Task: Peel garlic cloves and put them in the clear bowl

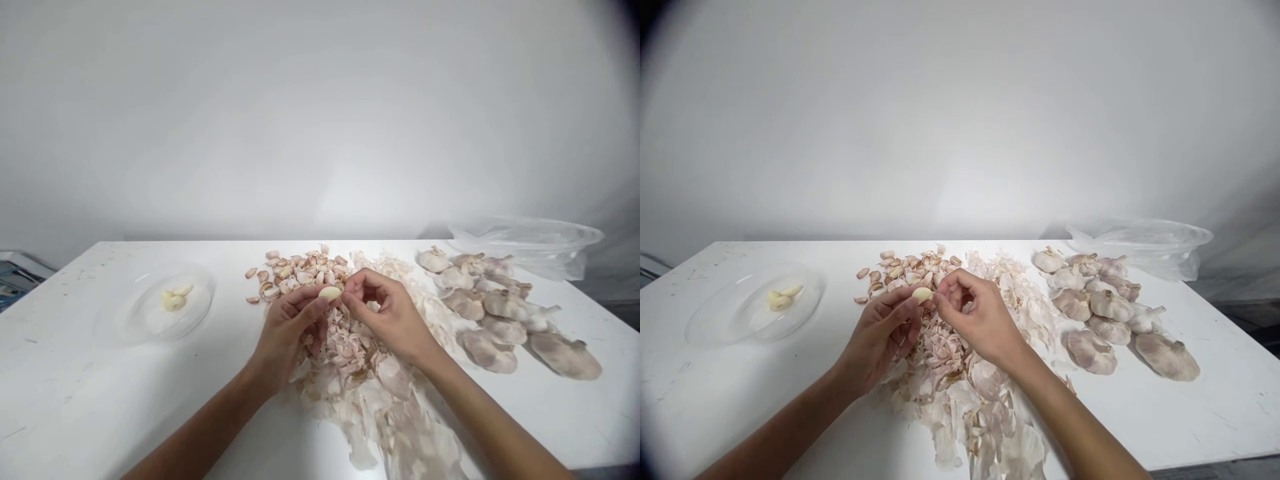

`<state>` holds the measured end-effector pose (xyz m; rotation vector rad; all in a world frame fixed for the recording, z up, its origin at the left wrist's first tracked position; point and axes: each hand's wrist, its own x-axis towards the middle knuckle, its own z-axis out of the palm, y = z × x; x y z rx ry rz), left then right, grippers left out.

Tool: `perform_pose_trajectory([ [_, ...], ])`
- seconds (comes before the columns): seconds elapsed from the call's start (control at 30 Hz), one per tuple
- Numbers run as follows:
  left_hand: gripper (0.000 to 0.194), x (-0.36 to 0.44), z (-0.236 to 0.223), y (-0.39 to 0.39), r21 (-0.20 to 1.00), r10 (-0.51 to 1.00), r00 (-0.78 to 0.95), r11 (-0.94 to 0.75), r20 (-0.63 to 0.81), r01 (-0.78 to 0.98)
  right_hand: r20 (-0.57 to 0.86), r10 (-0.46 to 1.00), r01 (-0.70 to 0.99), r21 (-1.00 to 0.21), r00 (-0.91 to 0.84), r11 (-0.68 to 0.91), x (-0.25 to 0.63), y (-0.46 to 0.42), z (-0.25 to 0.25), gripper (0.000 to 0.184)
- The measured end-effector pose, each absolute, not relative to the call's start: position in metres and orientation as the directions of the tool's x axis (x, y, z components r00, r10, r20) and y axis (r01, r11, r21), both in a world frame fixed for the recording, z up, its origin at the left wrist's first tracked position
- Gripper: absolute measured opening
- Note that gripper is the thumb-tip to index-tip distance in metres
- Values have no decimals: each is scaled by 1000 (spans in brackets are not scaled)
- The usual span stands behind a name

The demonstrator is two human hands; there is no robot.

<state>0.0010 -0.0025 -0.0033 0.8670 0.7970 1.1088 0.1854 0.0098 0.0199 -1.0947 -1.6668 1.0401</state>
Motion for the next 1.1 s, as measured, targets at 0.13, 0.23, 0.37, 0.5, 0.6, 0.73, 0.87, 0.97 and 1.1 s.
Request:
perform_pose_trajectory([
  [0.13,30,1,-2,-2,860,936,290,309,-200,-406,172,953,275,-931,-250,240,187,11,19,9],
  [0.23,31,0,-3,-1,856,935,286,318,-211,-407,150,956,297,-928,-252,223,188,11,20,9],
  [0.37,30,1,-5,0,869,945,264,289,-193,-401,150,957,287,-932,-248,220,185,10,22,21],
  [0.5,37,3,-5,0,922,977,159,190,-143,-337,180,966,236,-946,-184,221,180,9,20,24],
  [0.6,40,2,-4,-2,968,995,93,66,-45,-242,164,971,187,-963,-174,196,181,9,17,24],
  [0.73,38,0,-4,-4,991,998,61,-21,30,-132,102,966,104,-986,-238,129,186,11,16,26],
  [0.87,31,-3,-9,-2,994,993,61,-93,96,-55,144,946,68,-983,-290,170,191,14,19,20],
  [0.97,25,-4,-13,0,984,982,77,-176,174,11,178,939,92,-973,-294,213,191,15,21,18],
  [1.1,24,-4,-13,0,964,966,113,-243,231,108,152,953,151,-969,-261,195,188,12,22,18],
])
